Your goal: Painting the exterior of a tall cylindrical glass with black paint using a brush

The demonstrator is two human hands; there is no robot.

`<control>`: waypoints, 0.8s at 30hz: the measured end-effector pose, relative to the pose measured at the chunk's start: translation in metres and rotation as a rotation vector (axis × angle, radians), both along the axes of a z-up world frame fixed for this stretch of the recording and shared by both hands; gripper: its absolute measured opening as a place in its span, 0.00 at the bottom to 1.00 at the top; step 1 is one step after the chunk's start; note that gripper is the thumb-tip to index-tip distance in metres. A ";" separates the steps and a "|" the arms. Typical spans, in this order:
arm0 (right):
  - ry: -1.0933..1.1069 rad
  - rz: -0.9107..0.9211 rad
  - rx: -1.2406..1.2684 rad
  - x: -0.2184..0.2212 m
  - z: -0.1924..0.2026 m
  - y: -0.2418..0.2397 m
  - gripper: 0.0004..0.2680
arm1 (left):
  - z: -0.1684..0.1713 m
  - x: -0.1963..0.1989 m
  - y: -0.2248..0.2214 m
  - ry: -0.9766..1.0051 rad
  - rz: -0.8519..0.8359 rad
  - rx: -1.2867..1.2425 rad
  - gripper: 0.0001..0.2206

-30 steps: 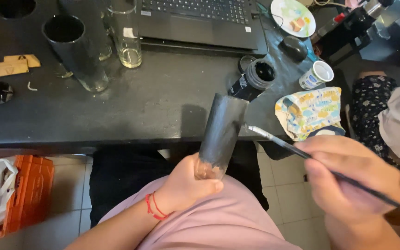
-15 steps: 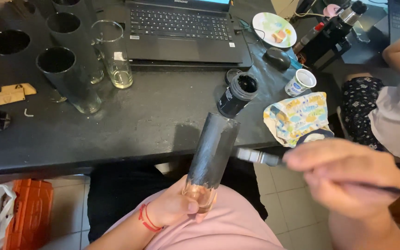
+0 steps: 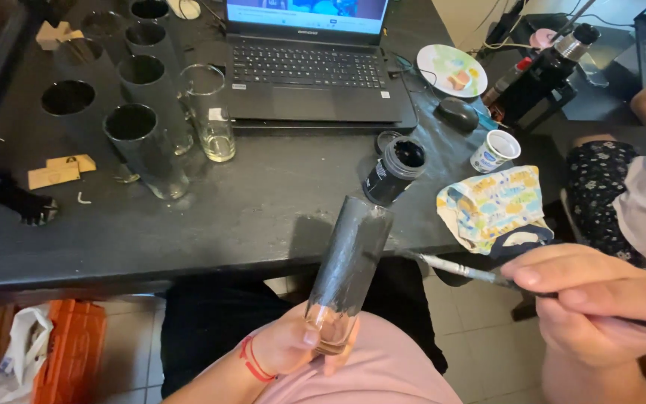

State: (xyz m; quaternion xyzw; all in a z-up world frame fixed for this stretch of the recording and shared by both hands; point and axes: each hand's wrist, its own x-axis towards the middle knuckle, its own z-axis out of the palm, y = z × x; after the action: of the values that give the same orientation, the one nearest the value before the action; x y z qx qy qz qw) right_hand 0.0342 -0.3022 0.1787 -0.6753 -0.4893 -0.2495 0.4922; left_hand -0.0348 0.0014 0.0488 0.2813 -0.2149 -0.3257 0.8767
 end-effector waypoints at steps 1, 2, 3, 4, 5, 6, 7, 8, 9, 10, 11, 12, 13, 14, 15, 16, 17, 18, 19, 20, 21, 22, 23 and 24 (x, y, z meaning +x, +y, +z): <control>-0.002 0.001 0.005 0.001 -0.002 0.000 0.09 | -0.001 -0.001 0.000 -0.002 0.001 0.005 0.24; -0.020 -0.003 0.018 0.002 -0.003 -0.001 0.07 | -0.003 -0.001 0.000 0.019 -0.010 -0.016 0.23; -0.039 -0.007 0.030 0.003 -0.004 -0.001 0.05 | -0.004 -0.001 -0.001 0.040 -0.021 -0.038 0.23; -0.043 -0.007 0.033 0.006 -0.003 -0.006 0.05 | -0.003 -0.001 -0.001 0.037 -0.021 -0.036 0.23; -0.094 0.010 -0.021 0.008 -0.002 -0.010 0.05 | -0.002 -0.002 -0.001 0.048 -0.020 -0.036 0.23; -0.144 0.029 -0.076 0.011 -0.001 -0.014 0.07 | -0.002 -0.002 -0.001 0.060 -0.017 -0.037 0.23; -0.146 0.031 -0.074 0.014 -0.001 -0.016 0.07 | -0.002 -0.001 -0.002 0.058 -0.016 -0.035 0.23; -0.162 0.054 -0.077 0.016 -0.003 -0.018 0.07 | -0.002 -0.001 -0.002 0.046 -0.010 -0.035 0.23; -0.177 0.076 -0.079 0.018 -0.004 -0.020 0.08 | -0.002 -0.001 -0.003 0.033 -0.004 -0.035 0.23; -0.174 0.074 -0.078 0.015 -0.001 -0.013 0.08 | -0.001 0.000 -0.002 0.036 -0.007 -0.034 0.23; -0.206 0.040 -0.095 0.012 0.003 -0.006 0.07 | 0.001 0.000 -0.002 0.022 -0.006 -0.028 0.23; -0.238 0.005 -0.113 0.010 0.007 0.001 0.06 | 0.002 0.000 -0.002 0.007 -0.006 -0.023 0.23; -0.234 0.003 -0.113 0.007 0.004 0.003 0.06 | 0.001 -0.001 -0.003 0.011 -0.008 -0.023 0.23; -0.193 -0.026 -0.055 0.005 0.001 0.005 0.06 | 0.000 -0.001 -0.003 0.012 -0.004 -0.022 0.24; -0.151 -0.054 0.002 0.003 -0.001 0.008 0.05 | 0.000 -0.001 -0.003 0.013 0.001 -0.022 0.25; -0.152 -0.054 0.003 0.002 -0.003 0.008 0.05 | 0.002 -0.001 -0.003 0.011 0.002 -0.021 0.25; -0.136 -0.060 0.028 0.002 -0.004 0.008 0.05 | 0.004 -0.001 -0.003 0.018 0.006 -0.023 0.24; -0.120 -0.067 0.052 0.001 -0.006 0.008 0.05 | 0.006 -0.001 -0.003 0.024 0.010 -0.025 0.23; -0.122 -0.067 0.053 0.001 -0.006 0.009 0.05 | 0.004 -0.001 -0.003 0.022 0.010 -0.024 0.23; -0.112 -0.057 0.041 0.001 -0.006 0.009 0.05 | 0.001 -0.002 -0.004 0.012 0.018 -0.010 0.24; -0.101 -0.048 0.030 0.001 -0.007 0.009 0.04 | -0.002 -0.002 -0.004 0.002 0.026 0.005 0.24; -0.100 -0.047 0.029 0.001 -0.007 0.009 0.04 | -0.001 -0.002 -0.004 0.003 0.026 0.004 0.24; -0.102 -0.032 0.041 0.002 -0.008 0.010 0.04 | -0.002 -0.003 -0.004 0.029 0.016 -0.020 0.24; -0.104 -0.017 0.052 0.002 -0.008 0.011 0.04 | -0.002 -0.004 -0.004 0.055 0.006 -0.045 0.24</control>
State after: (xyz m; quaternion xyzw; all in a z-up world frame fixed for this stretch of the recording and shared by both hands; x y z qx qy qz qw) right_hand 0.0362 -0.2915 0.1702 -0.6525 -0.5020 -0.3011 0.4813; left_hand -0.0388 -0.0022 0.0470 0.2532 -0.1972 -0.3255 0.8894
